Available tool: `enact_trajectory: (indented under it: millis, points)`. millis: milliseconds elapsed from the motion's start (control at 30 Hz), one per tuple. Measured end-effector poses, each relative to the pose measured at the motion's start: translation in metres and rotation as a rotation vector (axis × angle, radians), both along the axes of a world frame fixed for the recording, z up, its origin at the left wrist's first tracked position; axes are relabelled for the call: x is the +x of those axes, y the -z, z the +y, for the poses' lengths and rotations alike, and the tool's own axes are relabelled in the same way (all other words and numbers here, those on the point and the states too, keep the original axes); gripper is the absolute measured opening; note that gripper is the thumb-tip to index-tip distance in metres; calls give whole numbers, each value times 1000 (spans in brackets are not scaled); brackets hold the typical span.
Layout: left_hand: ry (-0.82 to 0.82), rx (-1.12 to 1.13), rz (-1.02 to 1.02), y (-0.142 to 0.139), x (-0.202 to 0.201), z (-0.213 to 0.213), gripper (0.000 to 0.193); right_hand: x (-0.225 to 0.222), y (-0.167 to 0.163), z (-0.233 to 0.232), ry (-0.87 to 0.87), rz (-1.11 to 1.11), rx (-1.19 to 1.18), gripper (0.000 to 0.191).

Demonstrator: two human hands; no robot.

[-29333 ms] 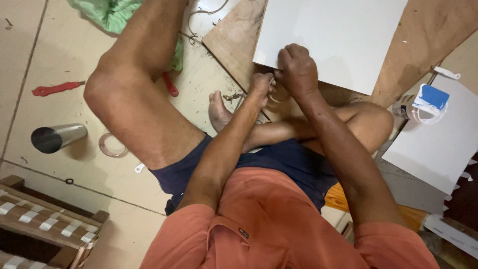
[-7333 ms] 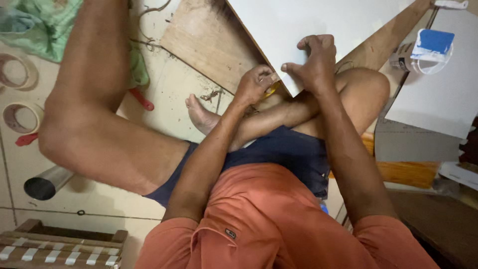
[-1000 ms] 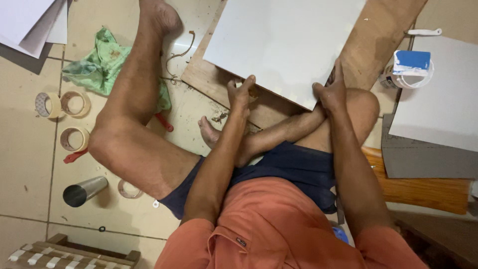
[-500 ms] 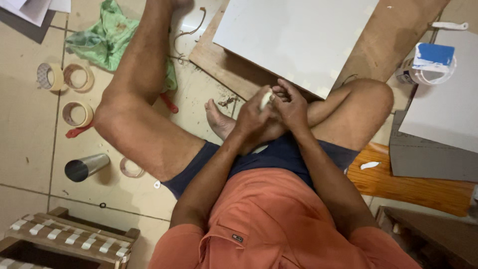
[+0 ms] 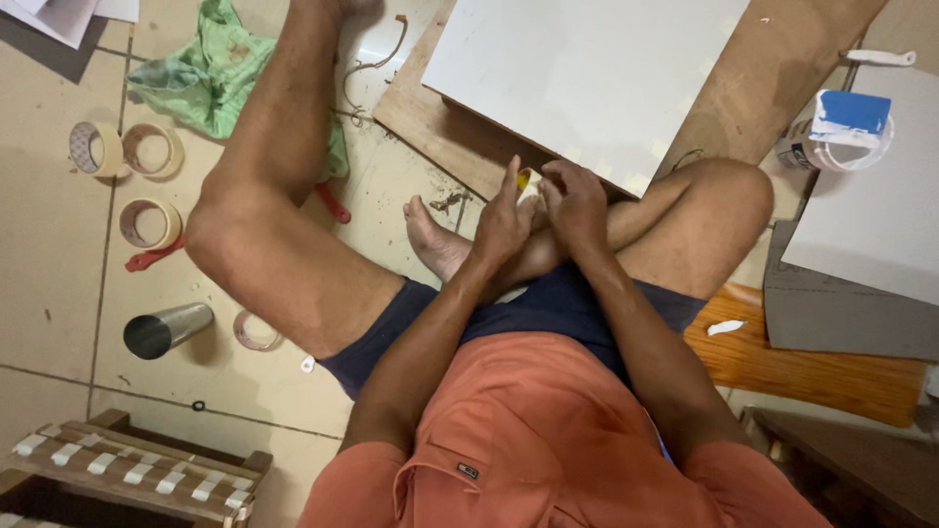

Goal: The person sits on the floor and applies masking tape strips along the edges of a white furniture panel, pressing the tape down by hand. They tear pieces from tape rolls, smooth the tape onto the panel, and later move finished tape-covered wooden frames aside.

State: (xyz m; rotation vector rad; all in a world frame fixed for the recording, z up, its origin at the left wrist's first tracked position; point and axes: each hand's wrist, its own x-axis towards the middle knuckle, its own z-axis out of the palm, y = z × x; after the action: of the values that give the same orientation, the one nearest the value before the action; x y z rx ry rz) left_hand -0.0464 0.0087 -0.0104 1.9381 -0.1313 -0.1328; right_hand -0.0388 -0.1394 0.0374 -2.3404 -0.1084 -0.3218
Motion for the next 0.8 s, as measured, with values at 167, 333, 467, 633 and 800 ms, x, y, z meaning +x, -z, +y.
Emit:
enact_trajectory:
  millis: [167, 333, 467, 633, 800]
  points:
    - [-117, -66, 159, 3, 50, -15, 56, 38, -19, -2, -23, -32, -113, 15]
    - [-152, -202, 378, 11, 76, -20, 36, 76, -25, -7, -65, 55, -130, 21]
    - [-130, -325, 410, 26, 72, -20, 32, 80, -17, -10, -64, -70, -69, 30]
    - [-97, -514, 382, 44, 64, -21, 35, 92, -14, -18, 0, 160, 80, 36]
    - [-102, -617, 313, 59, 60, -24, 35, 95, -18, -18, 51, 202, -36, 38]
